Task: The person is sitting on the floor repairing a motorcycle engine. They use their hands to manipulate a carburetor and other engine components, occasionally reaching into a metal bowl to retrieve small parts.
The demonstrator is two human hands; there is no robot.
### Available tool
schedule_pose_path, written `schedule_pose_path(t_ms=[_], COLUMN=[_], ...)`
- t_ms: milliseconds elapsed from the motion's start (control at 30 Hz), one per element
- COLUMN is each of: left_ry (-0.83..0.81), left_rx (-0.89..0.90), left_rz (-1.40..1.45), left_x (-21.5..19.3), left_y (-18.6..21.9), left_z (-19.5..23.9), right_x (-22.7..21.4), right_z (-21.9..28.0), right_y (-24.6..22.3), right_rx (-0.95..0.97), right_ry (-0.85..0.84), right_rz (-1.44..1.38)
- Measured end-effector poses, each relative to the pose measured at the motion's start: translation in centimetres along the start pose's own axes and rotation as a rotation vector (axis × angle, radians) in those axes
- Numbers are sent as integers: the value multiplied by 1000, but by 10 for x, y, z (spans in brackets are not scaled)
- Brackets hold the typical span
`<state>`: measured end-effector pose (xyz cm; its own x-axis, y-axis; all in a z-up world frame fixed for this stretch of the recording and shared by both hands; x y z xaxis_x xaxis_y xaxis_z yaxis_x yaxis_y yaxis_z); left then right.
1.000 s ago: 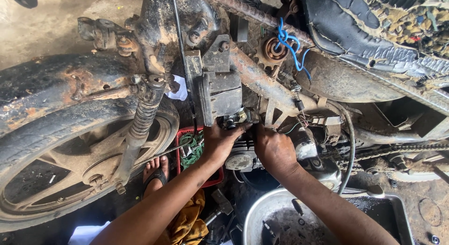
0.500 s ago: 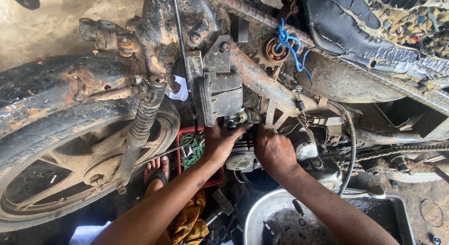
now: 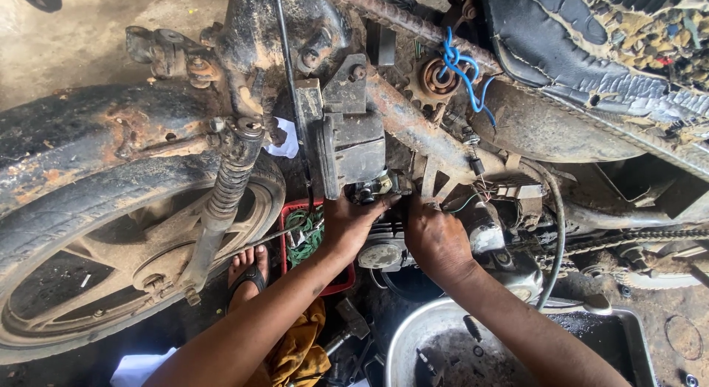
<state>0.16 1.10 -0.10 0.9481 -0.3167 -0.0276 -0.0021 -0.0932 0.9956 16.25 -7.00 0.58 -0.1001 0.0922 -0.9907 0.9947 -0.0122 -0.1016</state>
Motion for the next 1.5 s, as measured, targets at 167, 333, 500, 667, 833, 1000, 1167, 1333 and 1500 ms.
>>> schedule_pose_path(t_ms=[167, 333, 500, 667, 833, 1000, 1167, 1333, 1500], left_ry=[-13, 2, 14, -9, -7, -24, -197, 9, -92], left_rx=[-107, 17, 34, -129, -136, 146, -169, 20, 273], left_rz=[-27, 41, 32, -130, -315, -206, -357, -220, -417], left_x=[2, 1, 2, 1, -7, -16, -23, -36, -31], left_y=[0, -8, -5, -8, -9, 2, 7, 9, -7], left_z=[0, -1, -2, -2, -2, 1, 10, 49, 89], right_x=[-2, -8, 3, -1, -25, -4, 25, 4, 6], right_z=[-1, 1, 2, 7, 30, 67, 98, 91, 93], right_y=[-2, -5, 1, 3, -3, -8, -25, -31, -34], right_rx=[-13, 0, 30, -105, -54, -6, 891, 1100, 1043], right_ry=[-145, -67, -55, -31, 213, 147, -592, -485, -297], right_rz=[100, -11, -34, 92, -362, -763, -1678, -2013, -2172])
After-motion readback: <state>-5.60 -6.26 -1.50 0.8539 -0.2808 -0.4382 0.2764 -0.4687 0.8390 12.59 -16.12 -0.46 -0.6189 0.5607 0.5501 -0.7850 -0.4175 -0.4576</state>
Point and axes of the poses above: each hand's wrist, its own z-axis away from the middle knuckle, its own x-axis out of the palm, y = z × x, the point moved 1 cm from there along -z, towards the middle knuckle, and after that the axes turned 1 degree about -x, right-handed, at the moved point
